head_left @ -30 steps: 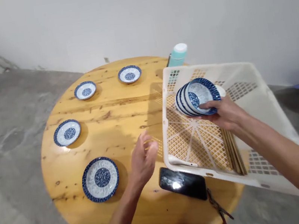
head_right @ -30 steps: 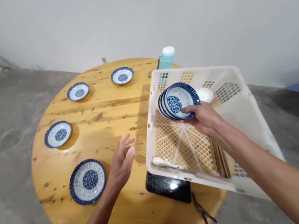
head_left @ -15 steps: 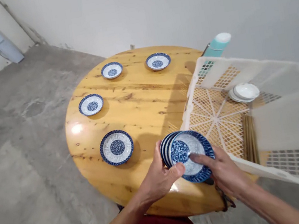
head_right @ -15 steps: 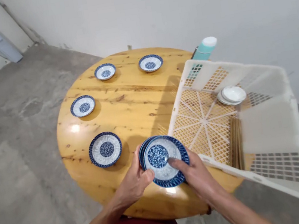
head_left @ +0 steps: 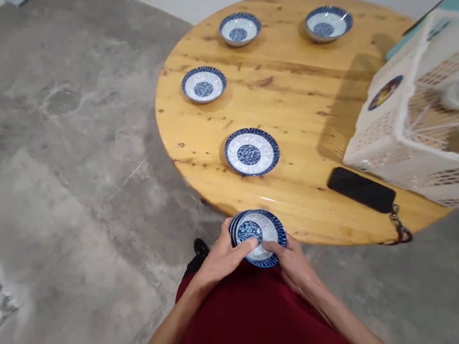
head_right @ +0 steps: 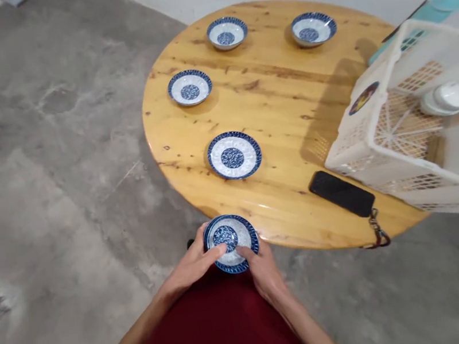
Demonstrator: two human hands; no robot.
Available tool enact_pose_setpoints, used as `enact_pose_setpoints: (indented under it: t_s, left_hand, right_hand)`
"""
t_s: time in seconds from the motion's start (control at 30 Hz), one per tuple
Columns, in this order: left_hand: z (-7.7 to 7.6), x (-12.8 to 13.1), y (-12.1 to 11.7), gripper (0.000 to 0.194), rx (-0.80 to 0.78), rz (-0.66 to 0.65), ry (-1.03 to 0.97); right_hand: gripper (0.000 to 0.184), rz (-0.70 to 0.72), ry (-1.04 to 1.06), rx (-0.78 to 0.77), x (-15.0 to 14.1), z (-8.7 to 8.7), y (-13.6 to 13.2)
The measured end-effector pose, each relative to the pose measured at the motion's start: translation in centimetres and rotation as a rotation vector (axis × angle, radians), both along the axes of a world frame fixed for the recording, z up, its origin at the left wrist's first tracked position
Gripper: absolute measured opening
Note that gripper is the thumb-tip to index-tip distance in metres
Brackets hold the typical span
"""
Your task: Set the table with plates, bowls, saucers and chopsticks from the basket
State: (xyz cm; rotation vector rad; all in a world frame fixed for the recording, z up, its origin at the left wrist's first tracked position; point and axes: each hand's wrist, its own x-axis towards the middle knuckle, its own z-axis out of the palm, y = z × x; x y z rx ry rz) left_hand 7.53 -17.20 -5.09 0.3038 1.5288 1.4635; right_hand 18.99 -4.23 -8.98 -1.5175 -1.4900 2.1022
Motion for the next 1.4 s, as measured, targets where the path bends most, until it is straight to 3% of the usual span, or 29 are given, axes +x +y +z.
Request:
enact_pose_setpoints:
  t_s: [0.1,0.23,0.4,0.53,0.63,0.77,0.87,0.97,1.17,1.4]
  left_hand:
    - [0.5,-1.2,-3.7,0.067,-0.010,0.046,0.004]
    - [0.9,-2.8,-5.7,0.068,-0.017,0.077,0.002]
    - [-0.8,-5.8,-5.9,0.072,-0.083,0.104,-0.012]
    - [-2.2,-10.8,-4.1,0.083,-0.186,0.029,0.010]
    - [-1.9,-15.4,-1.6,0.086,-0.228,-0.047,0.041]
    - [-0.2,-21.9,2.9,0.085,-0.232,-0.178,0.191]
    - [0.9,-26.5,6.7,0.079,-0.221,-0.303,0.305]
    - [1.1,-30.2,10.1,0.071,-0.203,-0.402,0.356]
    - [0.3,-35.3,16.6,0.065,-0.094,-0.516,0.412]
    - [0.6,-39.9,27.2,0.050,0.018,-0.769,0.356]
  right_hand:
    - [0.041,0.071,0.038,-0.029,-2.2,0.0,-2.9]
    - [0.043,0.094,0.072,-0.013,-5.0,0.8,-4.3]
    - [0.043,0.070,0.108,0.004,-8.9,1.5,-4.6]
    - [0.045,0.018,0.187,0.005,-12.9,1.1,-3.3]
    - [0.051,-0.054,0.233,-0.013,-16.2,1.0,-1.4]
    - [0.054,-0.149,0.304,0.002,-21.0,1.7,1.7]
    - [0.056,-0.249,0.339,0.038,-24.4,2.2,4.1]
    - [0.056,-0.328,0.333,0.081,-27.2,2.4,6.2]
    - [0.050,-0.449,0.313,0.135,-30.8,2.8,10.4]
    - [0.040,-0.684,0.245,0.174,-34.6,2.0,16.8]
